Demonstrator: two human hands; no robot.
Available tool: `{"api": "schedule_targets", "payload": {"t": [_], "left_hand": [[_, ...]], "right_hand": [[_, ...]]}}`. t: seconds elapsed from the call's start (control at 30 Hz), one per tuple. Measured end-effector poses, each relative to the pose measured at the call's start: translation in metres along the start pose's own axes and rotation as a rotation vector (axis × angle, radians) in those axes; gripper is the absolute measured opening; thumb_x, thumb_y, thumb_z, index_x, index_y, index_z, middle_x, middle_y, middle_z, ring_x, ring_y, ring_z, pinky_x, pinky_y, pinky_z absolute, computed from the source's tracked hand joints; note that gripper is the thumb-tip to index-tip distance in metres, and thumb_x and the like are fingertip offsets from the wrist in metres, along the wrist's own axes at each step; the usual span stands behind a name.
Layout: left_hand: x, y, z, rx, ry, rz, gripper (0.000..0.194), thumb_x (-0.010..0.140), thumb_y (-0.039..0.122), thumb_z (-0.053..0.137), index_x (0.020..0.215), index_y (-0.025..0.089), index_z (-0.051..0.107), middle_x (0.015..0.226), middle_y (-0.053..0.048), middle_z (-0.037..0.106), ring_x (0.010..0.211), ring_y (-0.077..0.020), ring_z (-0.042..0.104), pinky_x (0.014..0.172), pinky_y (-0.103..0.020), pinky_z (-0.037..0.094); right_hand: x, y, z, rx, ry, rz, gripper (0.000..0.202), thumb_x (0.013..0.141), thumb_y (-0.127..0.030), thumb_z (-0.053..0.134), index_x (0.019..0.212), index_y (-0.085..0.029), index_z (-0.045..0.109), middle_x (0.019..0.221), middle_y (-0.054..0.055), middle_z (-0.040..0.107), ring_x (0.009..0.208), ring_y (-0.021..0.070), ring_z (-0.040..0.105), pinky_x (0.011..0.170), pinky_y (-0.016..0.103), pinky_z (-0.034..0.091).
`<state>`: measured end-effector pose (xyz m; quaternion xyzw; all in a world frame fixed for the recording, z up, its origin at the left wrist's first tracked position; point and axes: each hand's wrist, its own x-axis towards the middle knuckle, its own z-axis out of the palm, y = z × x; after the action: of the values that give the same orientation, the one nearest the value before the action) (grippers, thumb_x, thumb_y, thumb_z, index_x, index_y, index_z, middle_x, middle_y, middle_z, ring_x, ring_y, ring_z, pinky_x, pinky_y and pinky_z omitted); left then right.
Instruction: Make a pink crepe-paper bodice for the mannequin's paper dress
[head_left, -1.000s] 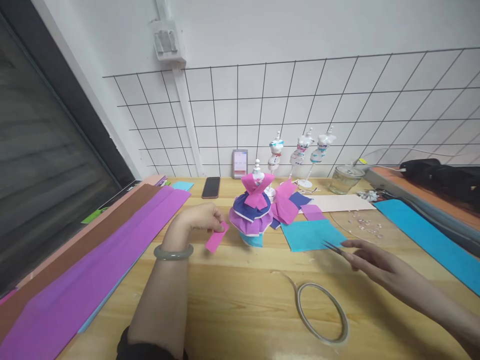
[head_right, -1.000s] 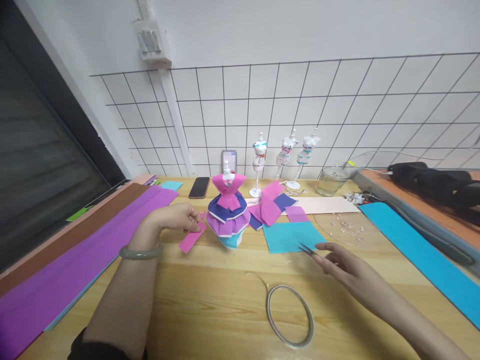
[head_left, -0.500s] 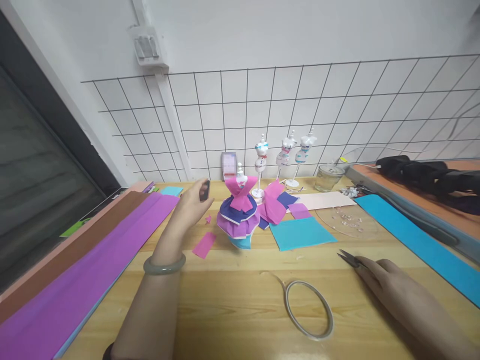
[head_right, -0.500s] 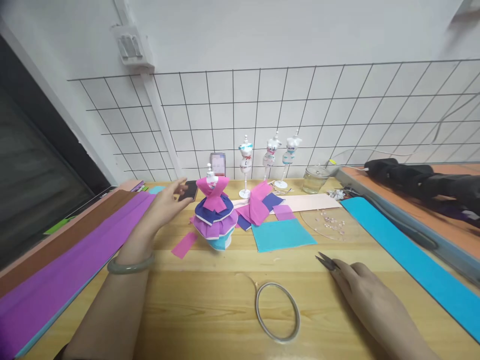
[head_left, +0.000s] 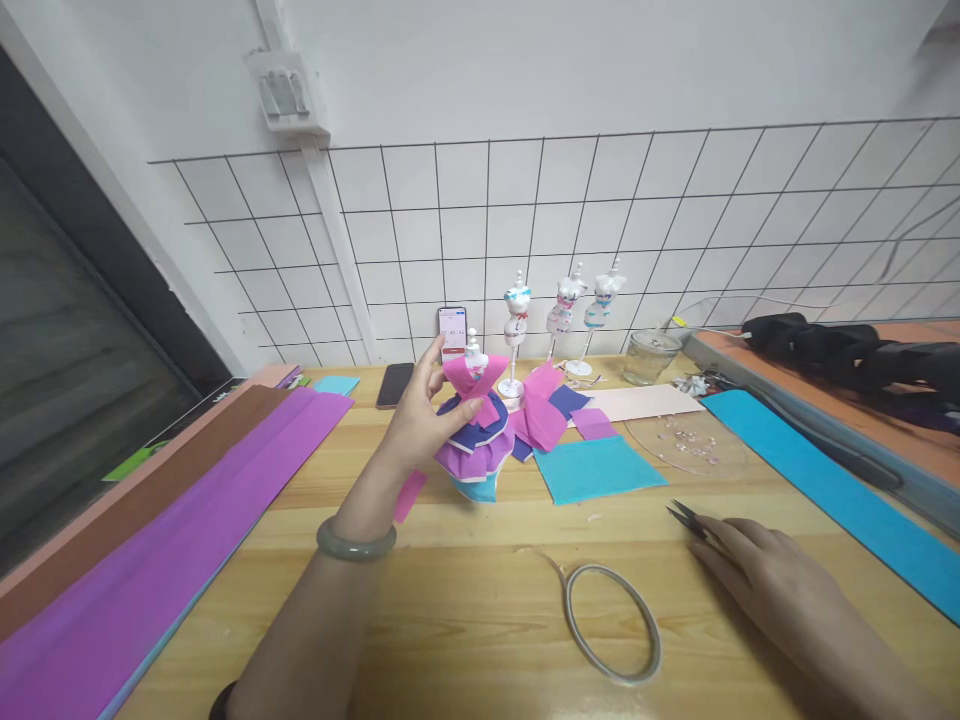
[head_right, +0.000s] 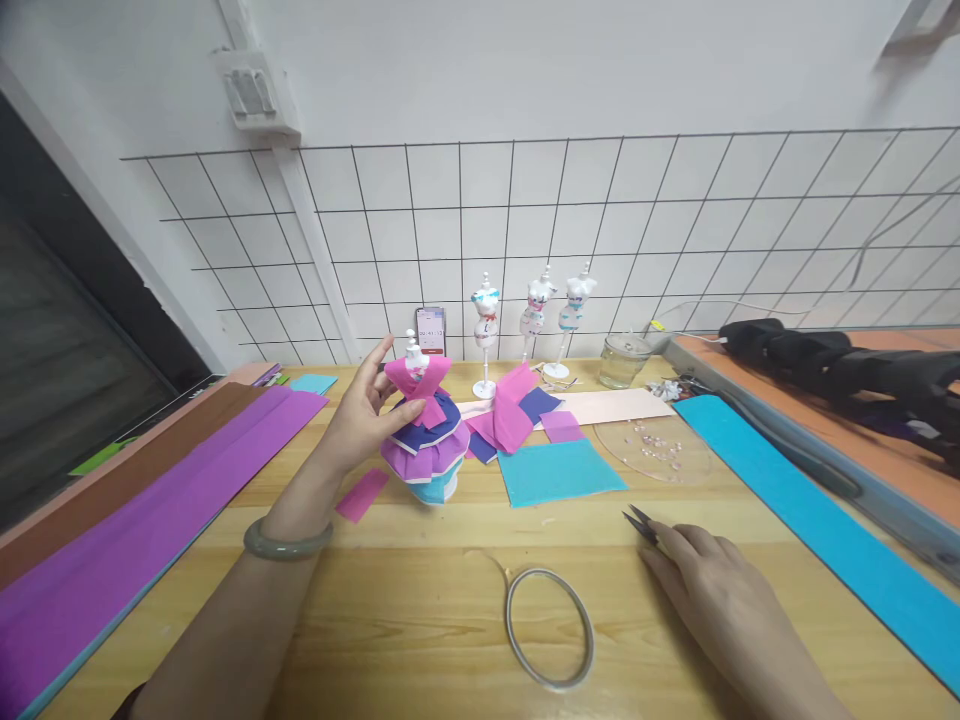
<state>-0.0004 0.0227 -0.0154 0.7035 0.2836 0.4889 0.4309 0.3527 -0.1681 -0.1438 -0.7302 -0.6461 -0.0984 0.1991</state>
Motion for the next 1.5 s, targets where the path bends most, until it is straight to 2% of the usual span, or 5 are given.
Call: {"api": "schedule_targets", "payload": {"t": [0.23, 0.57, 0.77, 1.13, 1.5], "left_hand": [[-0.001, -0.001, 0.006, 0.042, 0.072, -0.025, 0.077, 0.078, 0.026, 0.068, 0.144, 0.028, 0.028, 0.128, -0.009, 0.059, 0.120, -0.0227, 0.055, 0.096, -0.036, 0.050], [-0.007, 0.006, 0.026, 0.292, 0.297, 0.107, 0.071, 0.078, 0.021, 0.064, 0.141, 0.025, 0.031, 0.103, -0.005, 0.065, 0.102, -0.0183, 0.061, 0.095, -0.036, 0.048], [-0.017, 0.007, 0.051, 0.586, 0.402, 0.187, 0.073, 0.079, 0.021, 0.062, 0.143, 0.028, 0.026, 0.108, -0.007, 0.063, 0.104, -0.0241, 0.059, 0.093, -0.044, 0.046], [-0.028, 0.011, 0.067, 0.621, 0.283, 0.242, 0.083, 0.082, 0.016, 0.056, 0.149, 0.028, 0.008, 0.111, -0.009, 0.067, 0.104, -0.0261, 0.061, 0.094, -0.049, 0.043], [-0.038, 0.021, 0.082, 0.464, 0.145, 0.110, 0.078, 0.082, 0.009, 0.044, 0.150, 0.022, 0.008, 0.123, -0.015, 0.063, 0.108, -0.0281, 0.061, 0.092, -0.053, 0.049]], "right_hand": [[0.019, -0.034, -0.017, 0.132, -0.019, -0.059, 0.045, 0.090, -0.047, 0.043, 0.109, -0.015, 0.067, 0.113, 0.017, 0.067, 0.104, 0.0354, 0.062, 0.086, 0.050, 0.052], [0.069, -0.161, -0.067, 0.695, -0.047, -0.119, 0.029, 0.089, -0.042, 0.055, 0.113, -0.030, 0.063, 0.114, 0.005, 0.068, 0.106, 0.0263, 0.062, 0.086, 0.043, 0.054], [0.095, -0.209, -0.063, 1.100, -0.040, -0.109, 0.063, 0.087, -0.040, 0.058, 0.145, -0.030, 0.032, 0.131, 0.008, 0.059, 0.122, 0.0264, 0.053, 0.099, 0.049, 0.047], [0.112, -0.211, -0.045, 1.395, -0.021, 0.092, 0.085, 0.080, -0.041, 0.067, 0.149, -0.032, 0.017, 0.129, 0.008, 0.057, 0.128, 0.0236, 0.046, 0.105, 0.049, 0.040], [0.129, -0.204, -0.040, 1.433, 0.131, 0.256, 0.080, 0.068, -0.037, 0.076, 0.137, -0.024, 0.039, 0.076, -0.003, 0.059, 0.074, 0.0167, 0.060, 0.064, 0.030, 0.051]]}}
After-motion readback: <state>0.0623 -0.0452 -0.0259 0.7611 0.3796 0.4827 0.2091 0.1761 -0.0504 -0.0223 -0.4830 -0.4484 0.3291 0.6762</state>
